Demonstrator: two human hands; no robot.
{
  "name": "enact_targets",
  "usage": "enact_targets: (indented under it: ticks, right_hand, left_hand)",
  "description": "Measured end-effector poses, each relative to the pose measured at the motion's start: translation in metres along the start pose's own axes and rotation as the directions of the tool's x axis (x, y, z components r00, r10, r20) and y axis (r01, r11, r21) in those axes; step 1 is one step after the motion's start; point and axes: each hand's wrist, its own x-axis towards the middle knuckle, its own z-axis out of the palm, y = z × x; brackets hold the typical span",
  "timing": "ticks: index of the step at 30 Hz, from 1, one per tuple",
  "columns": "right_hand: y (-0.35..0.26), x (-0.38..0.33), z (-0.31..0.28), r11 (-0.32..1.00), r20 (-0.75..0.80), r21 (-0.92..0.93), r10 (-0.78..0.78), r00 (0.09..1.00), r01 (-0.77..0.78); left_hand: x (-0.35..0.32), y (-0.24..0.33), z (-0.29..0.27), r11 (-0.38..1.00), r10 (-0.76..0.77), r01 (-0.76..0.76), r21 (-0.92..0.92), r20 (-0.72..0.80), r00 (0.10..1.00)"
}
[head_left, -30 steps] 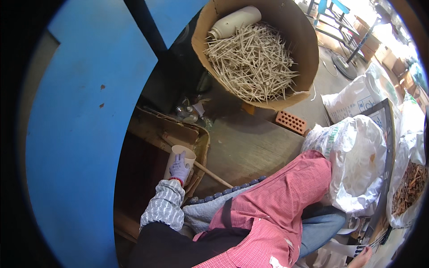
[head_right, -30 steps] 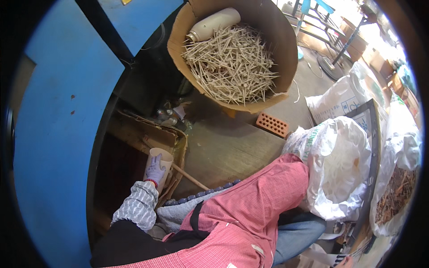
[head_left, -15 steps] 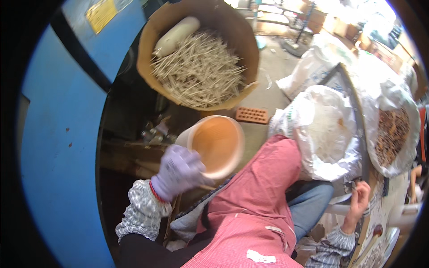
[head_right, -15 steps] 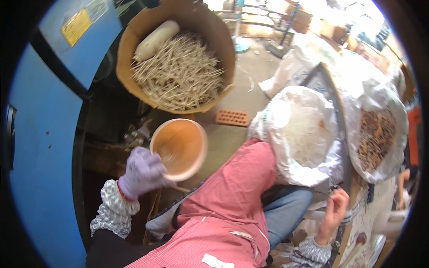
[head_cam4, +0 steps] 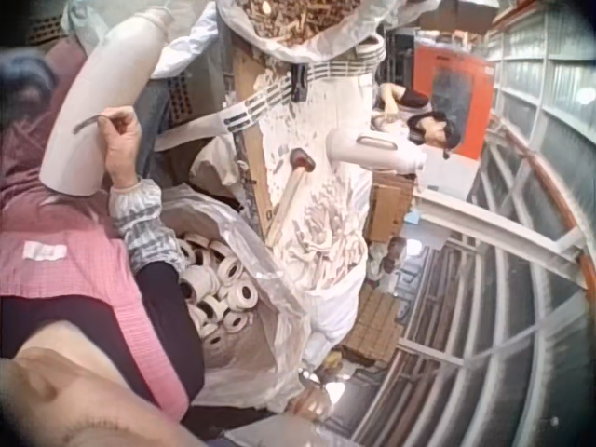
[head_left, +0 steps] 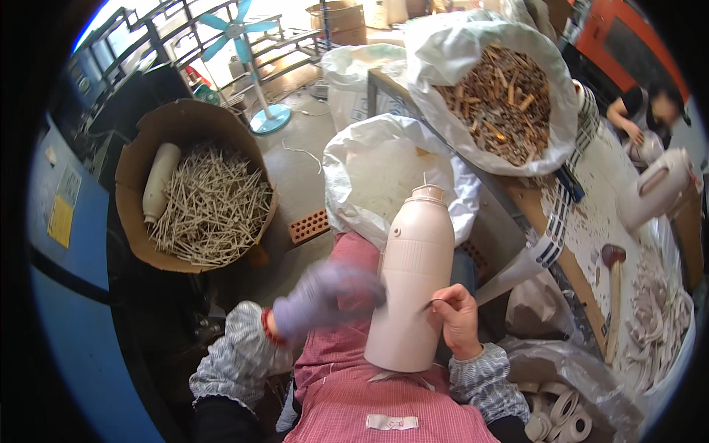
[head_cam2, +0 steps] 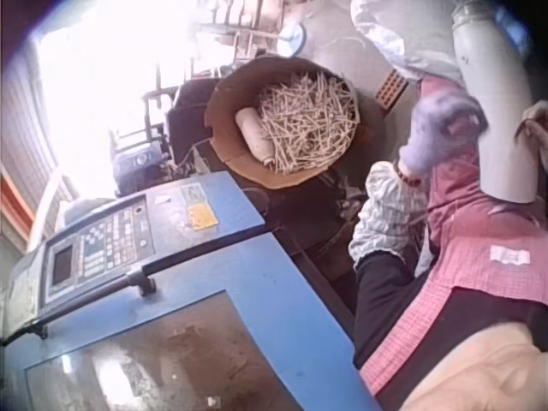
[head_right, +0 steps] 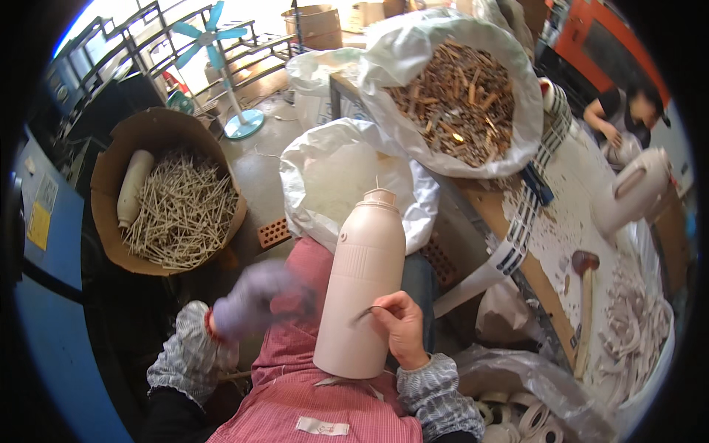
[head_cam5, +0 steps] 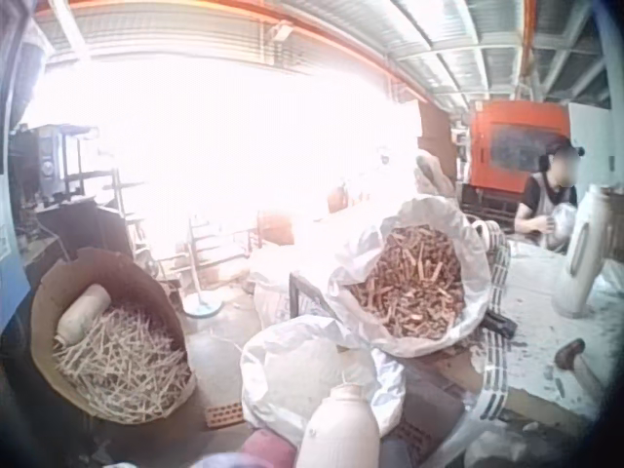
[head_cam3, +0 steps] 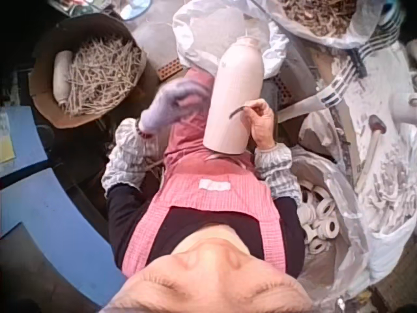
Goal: The person sits on the floor and repeatedly assembles white cylindrical containers by inserting a wooden piece into the top opening, then attaching a handle to the side. The person handles the containers one at a time, rotating them to fit parts and placing finished units aside.
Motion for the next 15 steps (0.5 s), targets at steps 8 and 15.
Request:
enact_targets:
  ticks: [8, 15]
  right_hand:
    - [0.01, -0.009, 0.047, 0.963, 0.29, -0.244, 0.181, 0.94, -0.111]
    - [-0.005, 0.024, 0.029, 0.999, -0.099, -0.051, -0.024, 0.995, 0.019]
  left_hand:
    - [0.177, -0.118, 0.026, 0.87, -0.27, 0.295, 0.395, -0.119, 0.955]
    - [0.126, -0.108, 0.009, 0.985, -0.171, 0.161, -0.063, -0.208, 0.963]
